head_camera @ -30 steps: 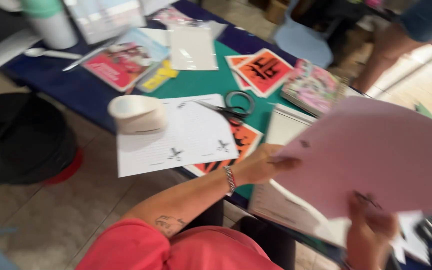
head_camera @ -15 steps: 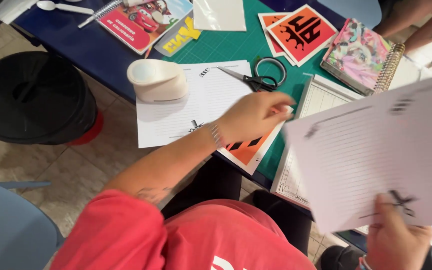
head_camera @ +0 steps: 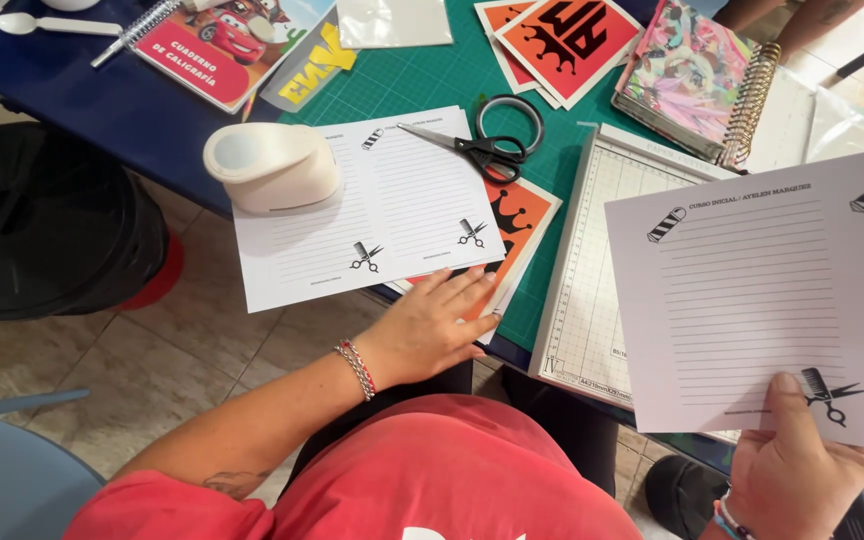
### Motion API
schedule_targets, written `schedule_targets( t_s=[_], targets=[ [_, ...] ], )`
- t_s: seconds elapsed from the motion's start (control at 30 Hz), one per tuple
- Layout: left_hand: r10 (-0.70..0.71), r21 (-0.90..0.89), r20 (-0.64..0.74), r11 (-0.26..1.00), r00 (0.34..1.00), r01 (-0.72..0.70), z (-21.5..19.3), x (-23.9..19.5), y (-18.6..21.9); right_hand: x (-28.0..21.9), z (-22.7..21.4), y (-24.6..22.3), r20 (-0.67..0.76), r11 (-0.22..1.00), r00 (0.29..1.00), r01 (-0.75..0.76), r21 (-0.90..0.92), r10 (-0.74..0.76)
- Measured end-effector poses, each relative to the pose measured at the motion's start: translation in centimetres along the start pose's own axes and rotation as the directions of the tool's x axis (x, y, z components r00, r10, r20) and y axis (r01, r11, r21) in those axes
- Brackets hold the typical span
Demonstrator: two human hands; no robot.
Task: The person folds a pink lined paper in half and places it on a paper cutter. They align the paper and use the cutter's blade to trim the edge. The person repeats this process with another sheet of paper, folding and cutting it to size.
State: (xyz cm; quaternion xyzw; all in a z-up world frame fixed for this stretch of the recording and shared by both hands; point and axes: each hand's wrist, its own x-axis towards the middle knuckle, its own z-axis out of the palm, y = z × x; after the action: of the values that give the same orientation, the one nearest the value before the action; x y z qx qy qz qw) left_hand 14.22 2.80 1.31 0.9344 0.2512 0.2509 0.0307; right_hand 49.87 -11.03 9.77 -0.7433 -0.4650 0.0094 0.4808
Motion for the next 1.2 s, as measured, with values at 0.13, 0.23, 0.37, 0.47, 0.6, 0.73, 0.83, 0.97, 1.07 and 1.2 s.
schedule_targets(
  t_s=[0.13,0.23,0.37,0.47,0.6,0.73,0.83,0.97,1.07,1.2],
  targets=[
    [0.065,0.053,-0.005,0.997,0.998,-0.064,0.1,0.0,-0.9,-0.3,-0.2,3.4,-0.063,1.000,0.998,0.020,0.023,-0.018],
    [0.107,0.103,-0.007,0.989,0.994,-0.106,-0.8,0.8,-1.3,0.0,0.7,-2.6,-0.021,0.966,0.997,0.073,0.247,-0.069],
    [0.146,-0.012,0.008,0.989,0.989,-0.146,-2.0,1.6,-2.2,0.3,1.2,-5.1,-0.035,0.913,0.992,-0.098,0.396,0.122],
    [0.173,0.072,0.003,0.982,0.985,-0.173,-2.4,1.8,-2.4,0.2,0.9,-5.3,-0.042,0.893,0.966,-0.218,0.393,0.255],
    [0.168,0.229,0.016,0.959,0.986,-0.167,-0.8,1.2,-2.1,-0.1,0.5,-5.4,-0.043,0.878,0.928,-0.333,0.345,0.369],
    [0.130,0.333,0.160,0.926,0.978,-0.178,0.3,0.6,-1.9,-0.1,0.7,-5.1,0.000,0.880,0.976,-0.194,0.434,0.216],
    [0.165,0.356,0.133,0.912,0.977,-0.202,0.5,0.5,-1.9,-0.5,0.2,-4.7,-0.011,0.915,0.944,-0.316,0.251,0.329],
    [0.206,0.192,0.109,0.955,0.972,-0.224,0.2,0.4,-2.5,-0.4,0.4,-5.0,0.011,0.909,0.958,-0.276,0.312,0.287],
    [0.270,0.162,0.081,0.946,0.959,-0.280,-0.8,0.7,-2.3,-0.3,0.4,-5.0,0.004,0.876,0.932,-0.341,0.341,0.362],
    [0.251,0.136,-0.076,0.961,0.965,-0.240,-2.0,1.2,-1.6,-0.2,0.7,-5.6,0.026,0.879,0.959,-0.268,0.394,0.281]
  ],
)
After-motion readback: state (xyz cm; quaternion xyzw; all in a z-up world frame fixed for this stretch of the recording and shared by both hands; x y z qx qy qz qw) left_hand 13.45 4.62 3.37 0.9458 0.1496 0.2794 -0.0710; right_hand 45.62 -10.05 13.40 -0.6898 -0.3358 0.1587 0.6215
